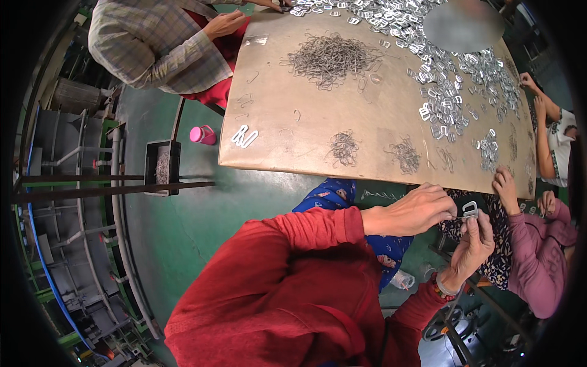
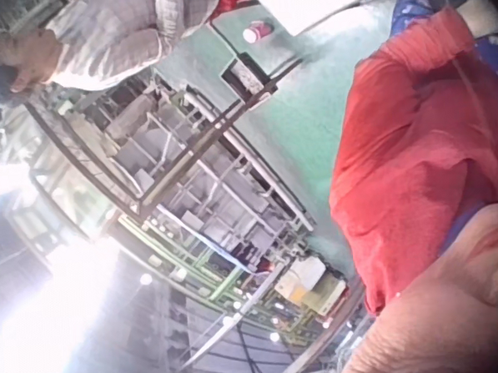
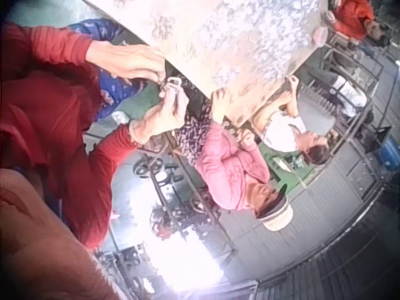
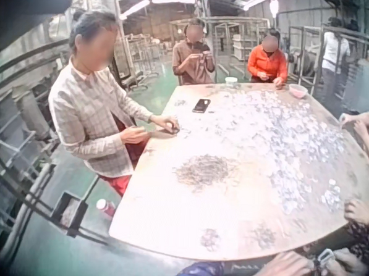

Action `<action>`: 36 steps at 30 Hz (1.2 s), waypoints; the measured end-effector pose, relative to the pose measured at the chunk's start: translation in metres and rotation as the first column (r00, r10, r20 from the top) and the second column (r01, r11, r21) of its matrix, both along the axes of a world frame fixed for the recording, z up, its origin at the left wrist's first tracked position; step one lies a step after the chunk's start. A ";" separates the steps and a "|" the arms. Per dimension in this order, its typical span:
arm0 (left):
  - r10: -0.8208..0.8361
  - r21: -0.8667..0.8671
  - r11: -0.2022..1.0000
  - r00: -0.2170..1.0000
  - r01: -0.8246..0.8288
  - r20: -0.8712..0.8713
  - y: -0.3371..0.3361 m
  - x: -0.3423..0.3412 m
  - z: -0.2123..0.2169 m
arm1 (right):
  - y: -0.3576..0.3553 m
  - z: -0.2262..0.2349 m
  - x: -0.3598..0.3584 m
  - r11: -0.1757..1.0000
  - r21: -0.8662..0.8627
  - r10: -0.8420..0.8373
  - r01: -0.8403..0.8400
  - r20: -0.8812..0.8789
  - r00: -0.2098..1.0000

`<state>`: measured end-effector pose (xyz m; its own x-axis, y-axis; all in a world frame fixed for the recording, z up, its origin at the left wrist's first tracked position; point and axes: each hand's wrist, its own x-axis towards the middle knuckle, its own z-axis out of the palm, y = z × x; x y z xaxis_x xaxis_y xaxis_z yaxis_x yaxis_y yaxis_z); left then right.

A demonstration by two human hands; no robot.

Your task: The person picks up metal links and small metal plates from a table, joins them together by hand to form a chain of hooks, and then hangs the completed hook chain onto a metal rack.

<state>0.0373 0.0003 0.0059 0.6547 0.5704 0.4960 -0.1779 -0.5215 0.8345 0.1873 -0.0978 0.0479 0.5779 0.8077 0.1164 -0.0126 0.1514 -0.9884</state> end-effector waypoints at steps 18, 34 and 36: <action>0.547 0.796 0.589 0.656 0.140 -0.520 0.206 -0.108 -0.060 | 0.007 0.021 -0.020 0.998 0.003 0.068 -0.068 -0.121 0.990; -0.106 0.094 0.988 0.979 0.124 -0.176 0.026 0.008 0.098 | 0.009 0.017 -0.024 0.994 0.089 -0.065 0.064 0.008 0.998; -0.118 0.211 0.964 0.970 0.163 -0.213 0.027 0.020 0.092 | 0.010 0.022 -0.024 0.951 0.248 -0.223 0.184 0.141 0.965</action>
